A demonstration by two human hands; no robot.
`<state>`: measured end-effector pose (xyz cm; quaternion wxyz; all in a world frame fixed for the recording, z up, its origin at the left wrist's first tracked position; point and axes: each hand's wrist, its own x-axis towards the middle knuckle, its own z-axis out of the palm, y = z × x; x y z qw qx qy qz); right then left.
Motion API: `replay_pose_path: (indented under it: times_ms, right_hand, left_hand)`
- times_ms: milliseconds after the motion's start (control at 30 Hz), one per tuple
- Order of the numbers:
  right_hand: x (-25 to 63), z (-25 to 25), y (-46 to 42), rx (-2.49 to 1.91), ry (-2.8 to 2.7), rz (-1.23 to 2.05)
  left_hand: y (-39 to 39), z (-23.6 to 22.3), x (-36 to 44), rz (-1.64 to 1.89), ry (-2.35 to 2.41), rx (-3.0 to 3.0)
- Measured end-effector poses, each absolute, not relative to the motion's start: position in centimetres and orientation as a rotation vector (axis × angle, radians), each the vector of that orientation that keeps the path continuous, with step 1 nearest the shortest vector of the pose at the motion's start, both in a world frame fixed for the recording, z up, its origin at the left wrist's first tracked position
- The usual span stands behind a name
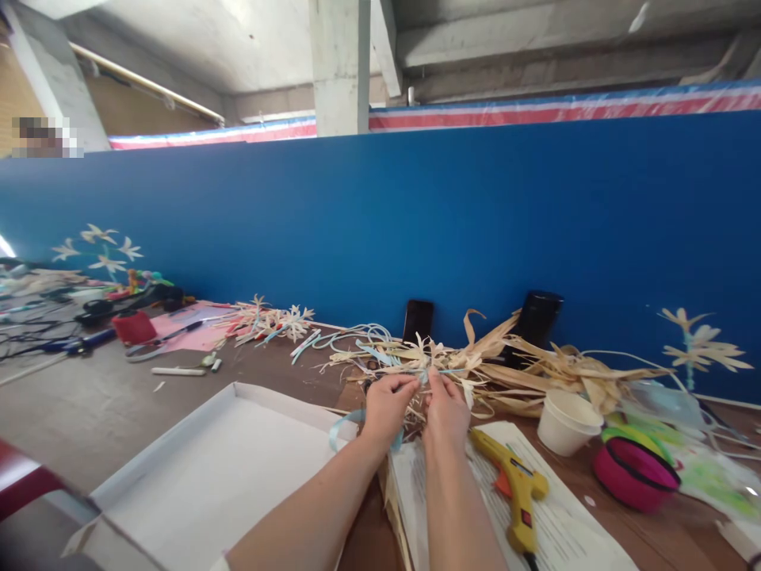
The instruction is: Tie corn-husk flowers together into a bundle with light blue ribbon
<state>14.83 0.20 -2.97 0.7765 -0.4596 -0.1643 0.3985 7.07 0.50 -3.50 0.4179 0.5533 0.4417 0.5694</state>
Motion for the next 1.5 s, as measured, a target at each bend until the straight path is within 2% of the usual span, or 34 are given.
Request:
replay_pose_path:
  times_ms: [167, 500, 767, 1100, 1500]
  right_hand:
    - [14.9, -3.8, 0.5, -1.059, -0.397, 0.845]
    - [15.4, -4.6, 0.6, -1.199, -0.610, 0.797]
    - [15.6, -4.9, 0.8, -1.318, -0.787, 0.688]
    - [15.8, -5.6, 1.1, -1.308, -0.897, 0.669]
    - [16.0, -5.5, 1.0, -1.371, -1.028, 0.521]
  left_hand:
    - [-0.6, -2.3, 6.0, 1.424, 1.383, 1.838]
    - [-0.5, -1.7, 4.9, 1.555, 1.503, 2.284]
    - [0.7, -2.3, 4.5, 1.626, 1.412, 2.259]
    - [0.8, -2.4, 4.8, 1.393, 1.498, 1.927]
    - [0.3, -1.7, 4.5, 1.287, 1.544, 1.946]
